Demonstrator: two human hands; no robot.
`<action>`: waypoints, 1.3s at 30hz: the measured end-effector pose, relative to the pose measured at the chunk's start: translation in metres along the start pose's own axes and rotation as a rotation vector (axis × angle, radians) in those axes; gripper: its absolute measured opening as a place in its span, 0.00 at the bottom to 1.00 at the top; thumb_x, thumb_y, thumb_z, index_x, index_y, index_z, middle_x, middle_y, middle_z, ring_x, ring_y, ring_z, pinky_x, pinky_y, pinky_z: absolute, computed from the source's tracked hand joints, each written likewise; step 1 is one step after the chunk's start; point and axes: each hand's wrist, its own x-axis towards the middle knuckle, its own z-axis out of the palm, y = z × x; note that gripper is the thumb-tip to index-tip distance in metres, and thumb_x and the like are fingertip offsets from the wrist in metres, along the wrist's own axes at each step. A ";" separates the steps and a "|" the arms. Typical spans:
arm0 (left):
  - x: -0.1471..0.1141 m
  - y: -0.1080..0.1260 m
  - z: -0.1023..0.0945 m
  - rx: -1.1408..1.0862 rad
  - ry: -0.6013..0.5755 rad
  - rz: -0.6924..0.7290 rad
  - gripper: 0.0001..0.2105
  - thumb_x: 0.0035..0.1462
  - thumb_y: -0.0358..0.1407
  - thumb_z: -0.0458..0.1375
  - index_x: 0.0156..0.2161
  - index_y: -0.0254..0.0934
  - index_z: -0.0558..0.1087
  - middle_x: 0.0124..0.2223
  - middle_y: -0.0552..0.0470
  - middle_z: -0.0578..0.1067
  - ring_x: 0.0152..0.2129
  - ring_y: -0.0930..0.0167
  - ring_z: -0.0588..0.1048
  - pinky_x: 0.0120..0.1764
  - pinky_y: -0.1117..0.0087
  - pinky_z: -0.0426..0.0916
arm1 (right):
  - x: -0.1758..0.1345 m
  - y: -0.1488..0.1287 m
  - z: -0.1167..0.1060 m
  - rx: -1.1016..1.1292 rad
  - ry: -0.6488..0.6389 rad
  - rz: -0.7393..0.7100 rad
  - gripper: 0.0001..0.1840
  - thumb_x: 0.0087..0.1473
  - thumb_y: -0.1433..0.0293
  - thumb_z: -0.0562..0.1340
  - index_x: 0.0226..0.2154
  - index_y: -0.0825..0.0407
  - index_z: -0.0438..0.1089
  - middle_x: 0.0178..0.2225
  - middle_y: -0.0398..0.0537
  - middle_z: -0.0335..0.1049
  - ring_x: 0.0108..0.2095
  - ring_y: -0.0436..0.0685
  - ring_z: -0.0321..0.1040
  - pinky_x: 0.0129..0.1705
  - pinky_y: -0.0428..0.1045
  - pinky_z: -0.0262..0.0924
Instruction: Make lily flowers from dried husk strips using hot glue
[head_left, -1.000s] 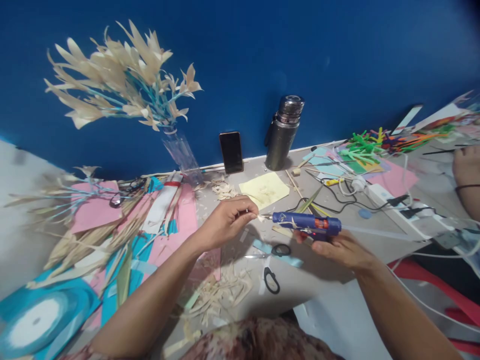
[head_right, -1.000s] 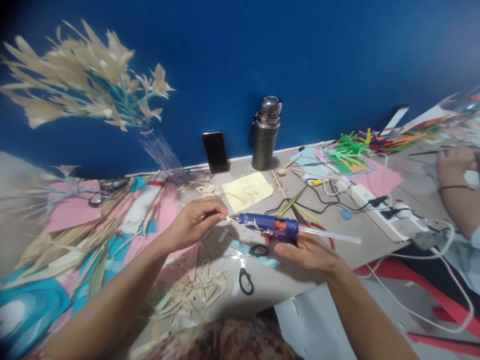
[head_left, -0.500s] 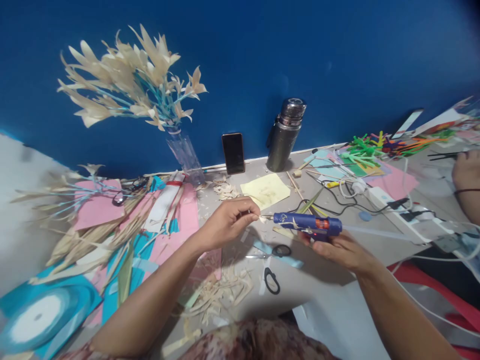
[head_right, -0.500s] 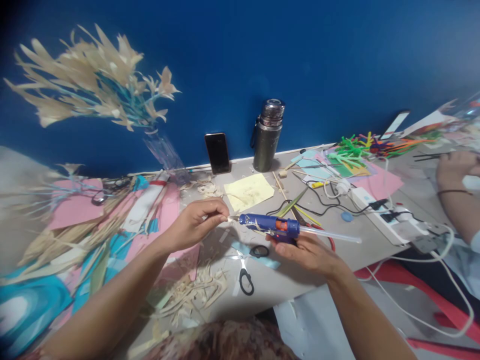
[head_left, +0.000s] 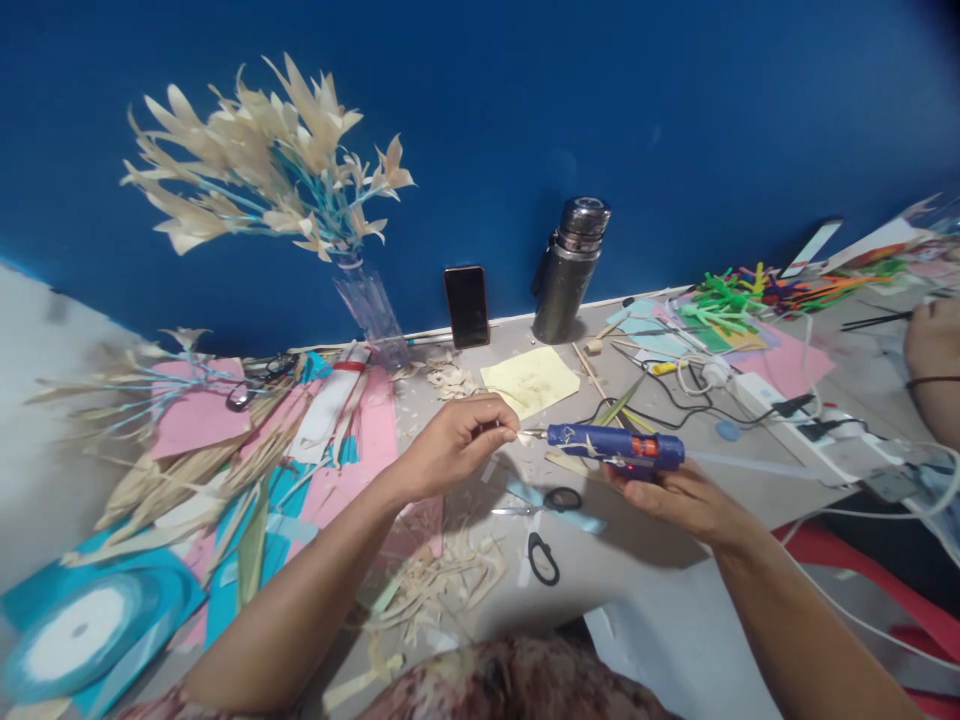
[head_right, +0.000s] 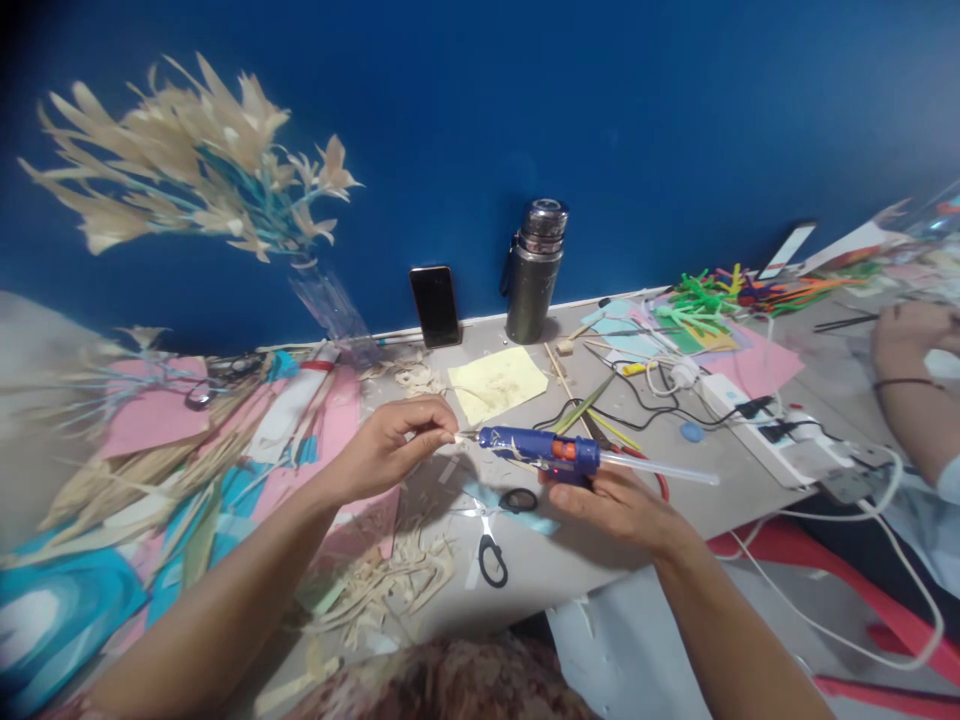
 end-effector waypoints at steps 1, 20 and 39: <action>0.000 0.000 0.000 -0.001 -0.001 -0.001 0.08 0.63 0.31 0.56 0.32 0.35 0.74 0.31 0.51 0.75 0.28 0.73 0.72 0.36 0.71 0.66 | 0.000 0.000 0.000 -0.009 -0.001 0.002 0.26 0.55 0.46 0.63 0.40 0.49 0.82 0.38 0.52 0.81 0.40 0.66 0.77 0.44 0.56 0.74; -0.008 -0.004 -0.003 -0.022 0.084 -0.022 0.07 0.63 0.33 0.58 0.31 0.35 0.74 0.29 0.52 0.73 0.26 0.73 0.70 0.32 0.71 0.64 | 0.030 -0.018 0.005 -0.524 0.080 -0.229 0.13 0.62 0.60 0.59 0.45 0.45 0.76 0.41 0.52 0.77 0.42 0.65 0.70 0.47 0.58 0.66; -0.043 0.013 0.009 -0.148 0.172 0.054 0.11 0.64 0.39 0.60 0.32 0.35 0.76 0.29 0.50 0.75 0.27 0.72 0.71 0.32 0.71 0.65 | 0.046 -0.084 0.072 0.326 0.122 -0.307 0.06 0.58 0.65 0.66 0.35 0.50 0.77 0.35 0.47 0.77 0.38 0.56 0.72 0.40 0.49 0.65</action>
